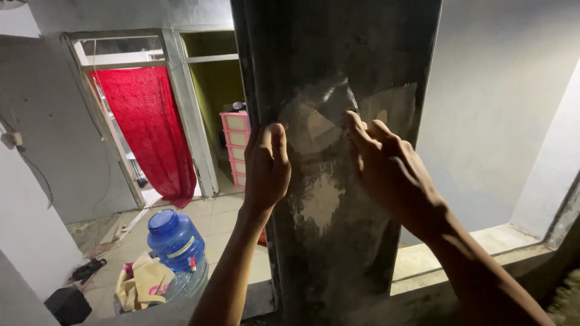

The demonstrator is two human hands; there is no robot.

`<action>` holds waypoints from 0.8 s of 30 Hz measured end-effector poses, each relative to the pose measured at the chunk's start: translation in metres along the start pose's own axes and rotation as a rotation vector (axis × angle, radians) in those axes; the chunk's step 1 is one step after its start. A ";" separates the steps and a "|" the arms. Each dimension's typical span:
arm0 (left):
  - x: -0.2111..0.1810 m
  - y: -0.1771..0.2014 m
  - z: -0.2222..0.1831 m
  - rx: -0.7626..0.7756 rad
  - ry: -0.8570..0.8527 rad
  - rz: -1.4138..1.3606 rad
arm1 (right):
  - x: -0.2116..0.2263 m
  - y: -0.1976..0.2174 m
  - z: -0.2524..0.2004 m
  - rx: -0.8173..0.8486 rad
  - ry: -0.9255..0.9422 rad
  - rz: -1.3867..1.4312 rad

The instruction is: The person scoops a white substance from a bucket with a putty knife and applies it to a wall, spreading it across the surface.

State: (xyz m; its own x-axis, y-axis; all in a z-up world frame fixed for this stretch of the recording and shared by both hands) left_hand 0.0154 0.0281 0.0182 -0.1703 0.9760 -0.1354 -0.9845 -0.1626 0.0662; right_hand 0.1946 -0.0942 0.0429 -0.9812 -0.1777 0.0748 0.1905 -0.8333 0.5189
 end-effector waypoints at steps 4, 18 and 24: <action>0.002 -0.001 0.007 0.015 0.049 0.051 | 0.004 -0.009 0.013 0.153 -0.045 -0.180; -0.001 0.005 -0.049 0.039 0.134 0.034 | -0.052 -0.081 -0.092 0.398 -0.140 -0.124; -0.001 0.014 -0.074 0.090 0.319 -0.010 | -0.053 -0.064 -0.113 0.407 -0.131 -0.091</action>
State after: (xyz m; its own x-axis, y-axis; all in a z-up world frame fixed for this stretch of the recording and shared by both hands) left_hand -0.0013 0.0146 -0.0535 -0.1798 0.8807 -0.4381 -0.9808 -0.1262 0.1488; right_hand 0.2382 -0.0908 -0.0902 -0.9940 -0.0233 0.1068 0.1013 -0.5637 0.8197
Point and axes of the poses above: each hand's wrist, its own z-axis towards the middle knuckle, its own y-axis out of the back of the hand, x = y × z, the point moved 1 cm from there along z, towards the middle knuckle, and after that the axes turned 7 degrees about -y, right-handed, at the moved point
